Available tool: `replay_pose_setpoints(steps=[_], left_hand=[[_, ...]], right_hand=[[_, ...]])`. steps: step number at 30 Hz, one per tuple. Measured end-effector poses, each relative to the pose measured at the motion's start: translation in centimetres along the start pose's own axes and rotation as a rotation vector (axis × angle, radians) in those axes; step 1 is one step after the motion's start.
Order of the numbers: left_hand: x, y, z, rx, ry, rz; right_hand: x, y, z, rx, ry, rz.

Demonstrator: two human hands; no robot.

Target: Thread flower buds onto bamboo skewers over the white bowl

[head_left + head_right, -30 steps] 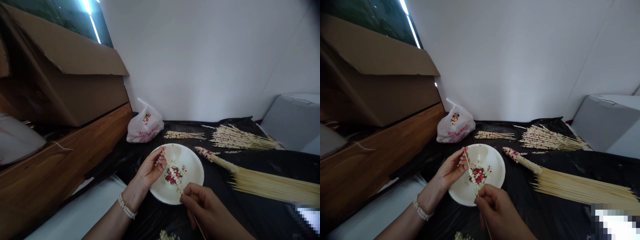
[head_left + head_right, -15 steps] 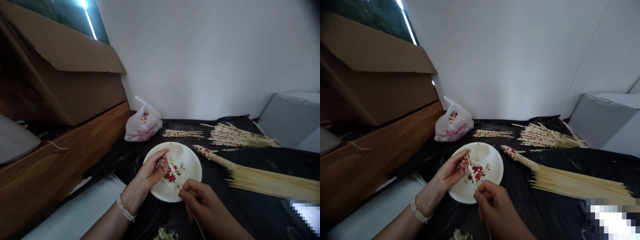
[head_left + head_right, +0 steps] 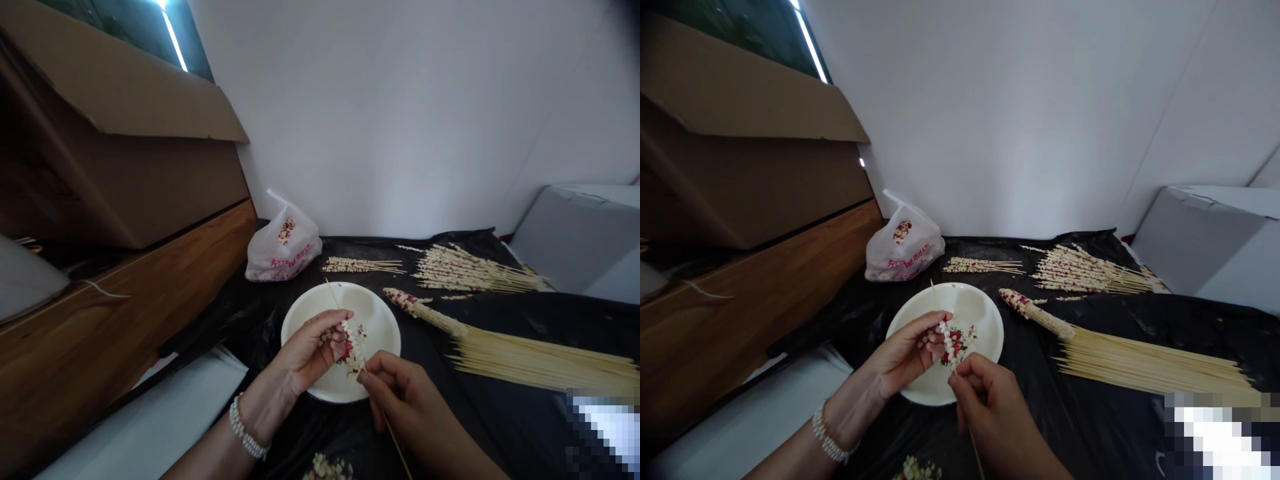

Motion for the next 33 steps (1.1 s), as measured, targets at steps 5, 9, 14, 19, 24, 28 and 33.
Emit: replay_pose_setpoints(steps=[5,9,14,19,24,28,33], left_hand=[[-0.3,-0.1,-0.1,0.041,0.018,-0.131],[0.0,0.8,0.2,0.028,0.065,-0.192],[0.6,1.7,0.4,-0.099,0.219,-0.158],[1.0,1.6,0.7,-0.121,0.212,-0.112],[1.0,1.7,1.0,-0.14,0.188,-0.087],[1.4,1.9,1.3,-0.146,0.207,-0.152],[2.3,2.1,1.3,-0.081,0.091,-0.238]], right_hand=[[0.4,-0.1,0.4,-0.039,0.011,0.021],[0.6,-0.2,0.4,-0.056,0.02,0.024],[0.6,0.0,0.3,-0.036,0.007,0.033],[0.6,-0.1,0.3,-0.044,0.004,0.022],[0.6,-0.4,0.1,-0.041,-0.003,0.025],[0.5,-0.4,0.1,-0.048,-0.012,0.027],[0.5,-0.2,0.2,-0.045,-0.008,0.017]])
Point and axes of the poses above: each hand's wrist, its own z-axis towards the middle knuckle, its own x-axis out of the back of the hand, y = z × x, the point moved 2 cm from there along z, towards the middle knuckle, and after that the axes turned 12 degrees about -z, right-handed, at the moved point
